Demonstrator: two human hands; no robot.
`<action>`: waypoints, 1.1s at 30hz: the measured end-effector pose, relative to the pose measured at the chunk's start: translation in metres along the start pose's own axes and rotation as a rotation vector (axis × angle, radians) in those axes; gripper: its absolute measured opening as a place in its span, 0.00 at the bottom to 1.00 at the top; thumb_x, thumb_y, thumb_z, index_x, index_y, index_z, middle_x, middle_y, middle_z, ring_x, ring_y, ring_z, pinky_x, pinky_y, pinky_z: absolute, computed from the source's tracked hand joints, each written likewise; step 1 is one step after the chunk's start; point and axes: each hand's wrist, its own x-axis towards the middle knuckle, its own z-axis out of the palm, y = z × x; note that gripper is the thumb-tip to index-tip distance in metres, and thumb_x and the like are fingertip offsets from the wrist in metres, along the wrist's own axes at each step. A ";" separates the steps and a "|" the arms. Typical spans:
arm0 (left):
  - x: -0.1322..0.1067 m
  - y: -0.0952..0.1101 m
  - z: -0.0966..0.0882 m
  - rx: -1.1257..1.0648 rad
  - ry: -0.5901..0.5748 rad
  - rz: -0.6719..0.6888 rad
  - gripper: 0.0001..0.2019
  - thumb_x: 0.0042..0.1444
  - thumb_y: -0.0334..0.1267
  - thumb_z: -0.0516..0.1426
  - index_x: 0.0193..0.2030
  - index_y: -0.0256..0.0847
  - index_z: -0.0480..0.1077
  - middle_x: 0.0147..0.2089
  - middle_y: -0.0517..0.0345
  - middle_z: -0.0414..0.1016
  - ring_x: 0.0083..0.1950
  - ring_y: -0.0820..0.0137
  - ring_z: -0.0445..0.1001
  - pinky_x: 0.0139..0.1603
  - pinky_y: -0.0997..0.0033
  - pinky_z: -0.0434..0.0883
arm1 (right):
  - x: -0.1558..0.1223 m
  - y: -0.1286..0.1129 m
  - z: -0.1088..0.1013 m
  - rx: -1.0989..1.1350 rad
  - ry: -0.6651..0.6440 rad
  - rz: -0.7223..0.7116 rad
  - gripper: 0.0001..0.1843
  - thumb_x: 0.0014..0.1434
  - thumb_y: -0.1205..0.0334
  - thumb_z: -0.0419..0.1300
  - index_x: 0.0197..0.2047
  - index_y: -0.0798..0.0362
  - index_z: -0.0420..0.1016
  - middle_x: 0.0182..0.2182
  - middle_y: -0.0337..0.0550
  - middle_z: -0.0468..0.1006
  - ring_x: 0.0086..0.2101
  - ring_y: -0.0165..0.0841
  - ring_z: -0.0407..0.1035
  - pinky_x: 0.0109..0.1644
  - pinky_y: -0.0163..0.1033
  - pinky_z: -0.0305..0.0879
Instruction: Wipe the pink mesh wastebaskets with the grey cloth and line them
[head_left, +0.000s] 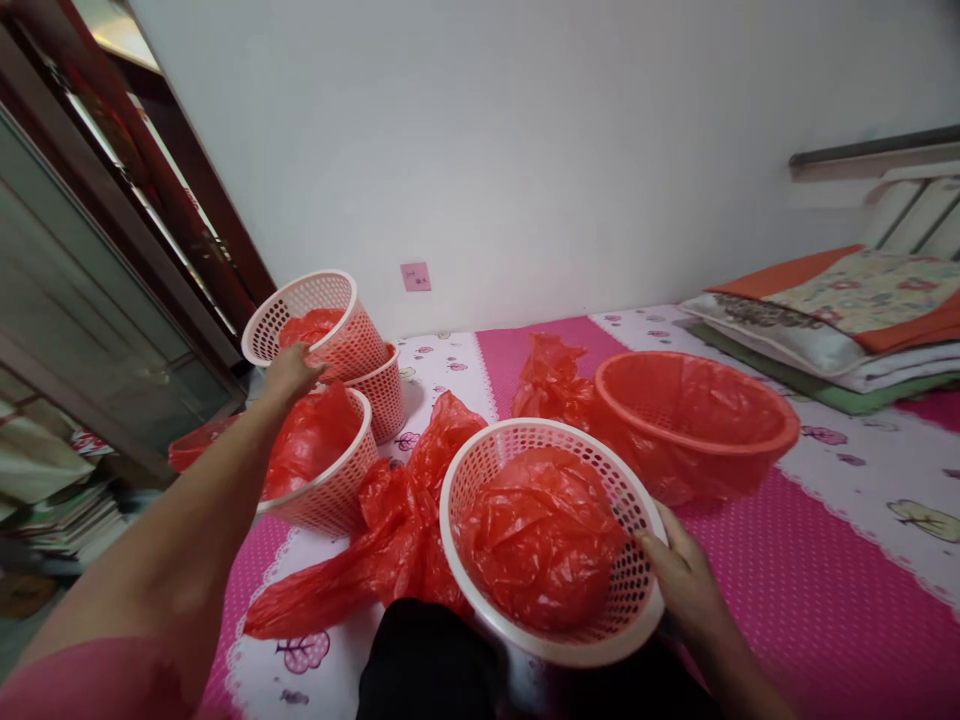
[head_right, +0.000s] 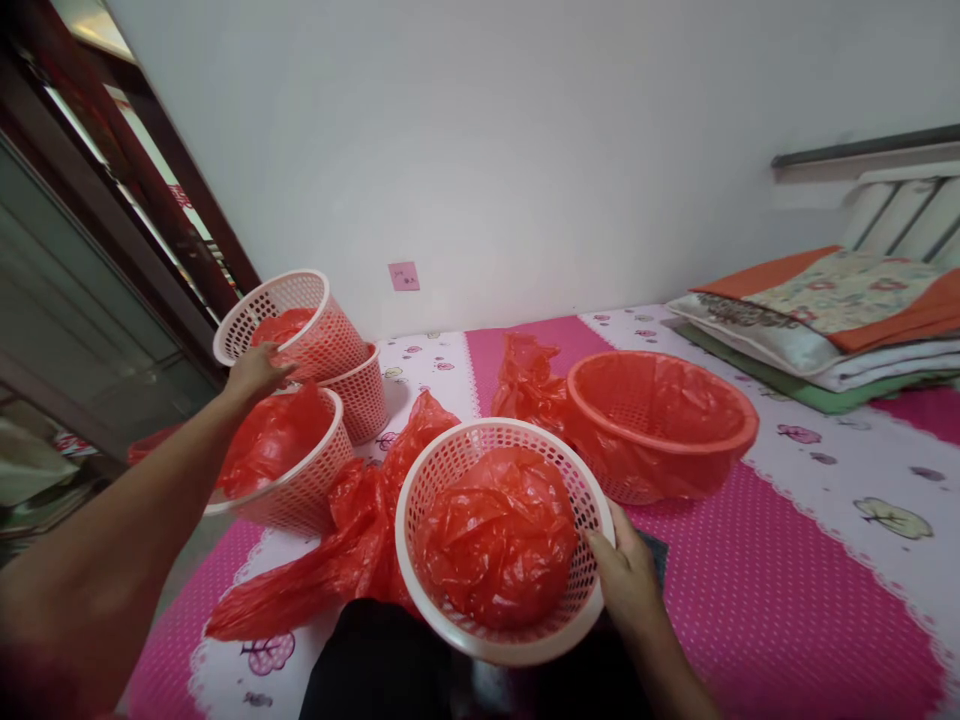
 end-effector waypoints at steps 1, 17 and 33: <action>0.002 -0.001 -0.001 0.007 0.024 0.015 0.29 0.66 0.44 0.61 0.68 0.29 0.69 0.61 0.38 0.81 0.60 0.52 0.79 0.60 0.62 0.72 | 0.000 0.000 0.000 0.015 -0.001 0.014 0.34 0.55 0.47 0.63 0.63 0.49 0.79 0.53 0.51 0.86 0.52 0.51 0.81 0.55 0.53 0.78; 0.011 0.039 0.009 -0.234 0.350 0.219 0.32 0.63 0.35 0.62 0.73 0.32 0.63 0.74 0.37 0.64 0.71 0.49 0.68 0.73 0.48 0.66 | -0.005 -0.011 0.003 0.024 -0.021 0.069 0.35 0.56 0.49 0.62 0.65 0.50 0.76 0.57 0.52 0.84 0.55 0.52 0.79 0.58 0.54 0.77; -0.067 0.347 0.156 -0.360 -0.429 0.943 0.74 0.39 0.44 0.81 0.85 0.49 0.38 0.85 0.29 0.18 0.83 0.34 0.47 0.77 0.42 0.62 | -0.032 -0.022 -0.005 -0.126 -0.066 -0.076 0.30 0.66 0.44 0.59 0.66 0.50 0.76 0.59 0.53 0.83 0.55 0.49 0.79 0.59 0.49 0.77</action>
